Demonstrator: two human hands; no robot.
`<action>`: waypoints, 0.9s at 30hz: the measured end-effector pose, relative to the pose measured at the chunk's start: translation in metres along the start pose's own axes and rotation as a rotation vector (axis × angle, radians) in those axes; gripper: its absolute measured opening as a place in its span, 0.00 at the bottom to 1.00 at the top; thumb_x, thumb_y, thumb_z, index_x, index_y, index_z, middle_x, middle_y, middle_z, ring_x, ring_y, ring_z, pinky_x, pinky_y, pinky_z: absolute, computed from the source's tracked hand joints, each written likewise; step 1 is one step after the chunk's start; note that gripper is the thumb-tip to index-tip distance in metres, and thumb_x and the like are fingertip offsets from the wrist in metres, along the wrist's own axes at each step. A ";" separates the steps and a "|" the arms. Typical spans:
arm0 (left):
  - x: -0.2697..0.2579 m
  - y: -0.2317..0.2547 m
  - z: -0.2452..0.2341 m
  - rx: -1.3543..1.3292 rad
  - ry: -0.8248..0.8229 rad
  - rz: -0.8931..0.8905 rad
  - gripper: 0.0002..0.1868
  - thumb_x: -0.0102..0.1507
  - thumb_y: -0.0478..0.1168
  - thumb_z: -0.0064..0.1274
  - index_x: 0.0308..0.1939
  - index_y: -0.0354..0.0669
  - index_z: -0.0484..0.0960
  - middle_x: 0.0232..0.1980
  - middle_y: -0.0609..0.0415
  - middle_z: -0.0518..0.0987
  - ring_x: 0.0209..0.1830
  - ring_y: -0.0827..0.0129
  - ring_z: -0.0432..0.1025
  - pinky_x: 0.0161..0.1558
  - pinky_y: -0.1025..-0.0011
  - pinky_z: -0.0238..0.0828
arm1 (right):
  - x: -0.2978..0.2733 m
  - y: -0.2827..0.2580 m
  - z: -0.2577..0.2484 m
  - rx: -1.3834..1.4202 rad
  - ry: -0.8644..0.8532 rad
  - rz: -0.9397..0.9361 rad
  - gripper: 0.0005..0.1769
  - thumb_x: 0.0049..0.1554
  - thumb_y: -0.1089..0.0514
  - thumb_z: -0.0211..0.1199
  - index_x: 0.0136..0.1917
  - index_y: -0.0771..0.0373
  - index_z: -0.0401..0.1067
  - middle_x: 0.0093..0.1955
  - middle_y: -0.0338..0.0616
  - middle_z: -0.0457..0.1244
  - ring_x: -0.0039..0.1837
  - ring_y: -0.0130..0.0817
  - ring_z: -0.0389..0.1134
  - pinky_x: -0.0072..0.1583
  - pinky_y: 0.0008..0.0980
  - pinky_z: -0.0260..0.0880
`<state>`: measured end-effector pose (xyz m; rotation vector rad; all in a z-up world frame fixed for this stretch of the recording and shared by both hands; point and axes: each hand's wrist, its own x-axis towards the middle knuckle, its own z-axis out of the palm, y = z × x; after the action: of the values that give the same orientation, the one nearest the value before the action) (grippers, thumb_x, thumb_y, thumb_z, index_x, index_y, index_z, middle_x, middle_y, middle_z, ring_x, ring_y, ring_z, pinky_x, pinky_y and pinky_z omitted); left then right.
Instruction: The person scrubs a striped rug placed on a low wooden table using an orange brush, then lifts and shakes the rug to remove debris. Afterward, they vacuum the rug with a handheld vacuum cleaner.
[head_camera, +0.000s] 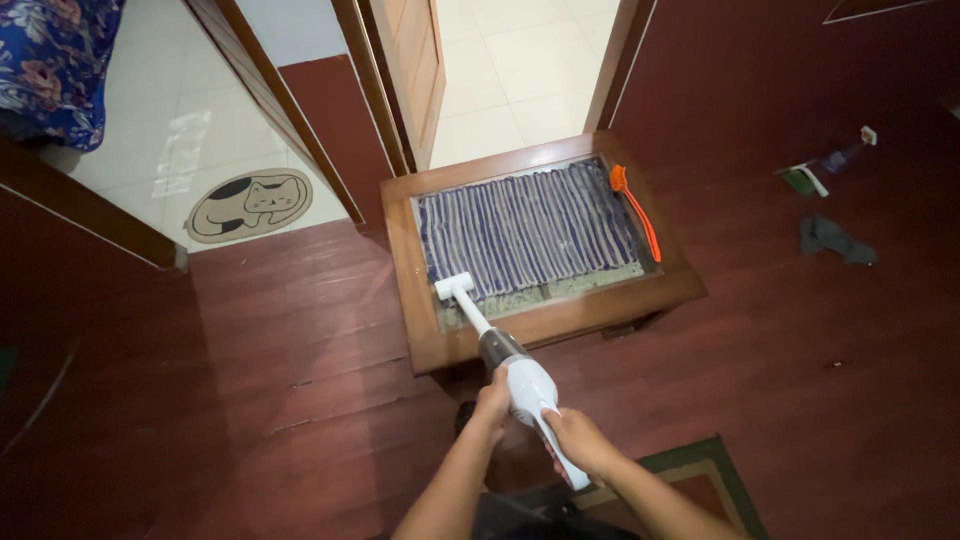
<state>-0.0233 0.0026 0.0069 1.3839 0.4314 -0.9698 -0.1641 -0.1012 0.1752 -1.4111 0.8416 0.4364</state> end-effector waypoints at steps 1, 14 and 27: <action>-0.006 -0.003 0.002 -0.002 0.002 -0.014 0.41 0.65 0.65 0.41 0.62 0.28 0.76 0.59 0.44 0.81 0.59 0.59 0.76 0.59 0.64 0.70 | -0.002 0.005 -0.002 -0.015 -0.003 0.000 0.25 0.65 0.43 0.47 0.39 0.65 0.67 0.28 0.44 0.59 0.24 0.35 0.61 0.26 0.35 0.61; -0.043 -0.017 0.018 -0.065 -0.063 -0.033 0.39 0.66 0.65 0.42 0.57 0.28 0.81 0.52 0.44 0.84 0.50 0.60 0.79 0.51 0.63 0.75 | -0.041 0.016 -0.004 0.000 0.086 -0.052 0.24 0.66 0.44 0.47 0.40 0.65 0.69 0.27 0.42 0.60 0.22 0.32 0.60 0.27 0.33 0.61; 0.031 0.045 0.003 -0.100 -0.190 -0.025 0.35 0.67 0.62 0.38 0.58 0.34 0.80 0.50 0.46 0.84 0.48 0.59 0.79 0.49 0.62 0.77 | 0.033 -0.029 0.014 -0.013 0.149 -0.063 0.24 0.65 0.43 0.47 0.41 0.65 0.68 0.27 0.44 0.60 0.22 0.35 0.63 0.26 0.37 0.63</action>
<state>0.0283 -0.0149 0.0113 1.1875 0.3500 -1.0748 -0.1183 -0.0984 0.1705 -1.4918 0.9133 0.2914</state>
